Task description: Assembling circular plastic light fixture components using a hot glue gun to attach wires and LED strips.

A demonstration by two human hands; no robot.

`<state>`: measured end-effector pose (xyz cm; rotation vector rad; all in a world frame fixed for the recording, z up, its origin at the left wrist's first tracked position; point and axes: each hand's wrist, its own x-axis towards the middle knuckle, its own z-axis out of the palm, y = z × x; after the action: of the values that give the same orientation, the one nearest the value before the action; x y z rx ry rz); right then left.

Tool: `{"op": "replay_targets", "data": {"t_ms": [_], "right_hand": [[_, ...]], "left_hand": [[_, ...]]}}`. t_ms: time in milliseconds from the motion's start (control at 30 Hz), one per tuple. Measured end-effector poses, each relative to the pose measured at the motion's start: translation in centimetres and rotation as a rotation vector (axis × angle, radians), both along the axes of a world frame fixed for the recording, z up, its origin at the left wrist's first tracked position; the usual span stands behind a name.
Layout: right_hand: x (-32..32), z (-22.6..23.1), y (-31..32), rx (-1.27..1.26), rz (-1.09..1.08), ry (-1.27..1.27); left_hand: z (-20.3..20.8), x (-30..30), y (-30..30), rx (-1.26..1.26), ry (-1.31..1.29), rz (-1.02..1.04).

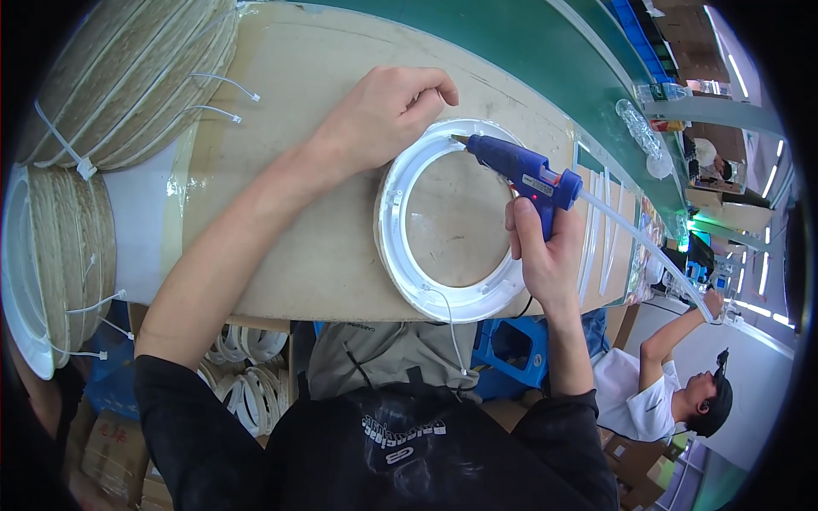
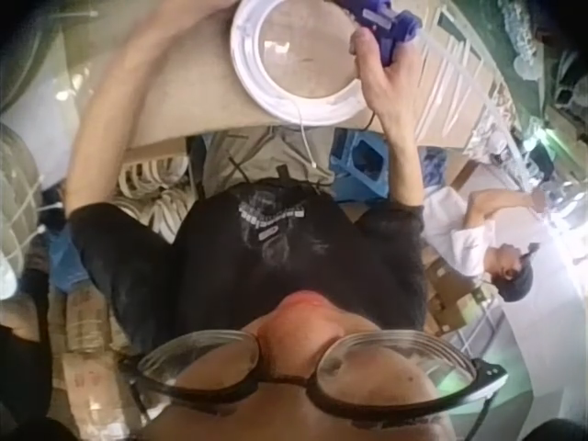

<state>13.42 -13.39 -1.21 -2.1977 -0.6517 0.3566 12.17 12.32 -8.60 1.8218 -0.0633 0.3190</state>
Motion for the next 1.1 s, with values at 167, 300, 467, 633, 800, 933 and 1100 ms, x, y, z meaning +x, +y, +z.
{"op": "replay_targets", "data": {"t_ms": [167, 300, 467, 633, 800, 933, 1100], "right_hand": [[-0.09, 0.12, -0.13, 0.004, 0.001, -0.010], [-0.06, 0.07, -0.33, 0.019, 0.015, -0.006], [-0.20, 0.18, -0.39, 0.024, 0.009, 0.005], [-0.36, 0.28, -0.49, 0.016, 0.000, 0.005], [-0.49, 0.49, -0.45, 0.001, -0.009, -0.012], [-0.48, 0.50, -0.48, -0.021, -0.006, -0.034], [-0.56, 0.46, -0.43, -0.007, -0.021, -0.015]], "left_hand": [[-0.25, 0.10, -0.19, -0.020, -0.028, 0.021], [-0.28, 0.21, -0.40, -0.031, -0.072, 0.041], [-0.29, 0.22, -0.36, -0.025, -0.064, 0.039], [-0.34, 0.17, -0.32, -0.019, -0.043, 0.039], [-0.37, 0.16, -0.33, -0.030, -0.058, 0.043], [-0.35, 0.18, -0.37, -0.036, -0.076, 0.046], [-0.36, 0.24, -0.42, -0.031, -0.081, 0.051]]}}
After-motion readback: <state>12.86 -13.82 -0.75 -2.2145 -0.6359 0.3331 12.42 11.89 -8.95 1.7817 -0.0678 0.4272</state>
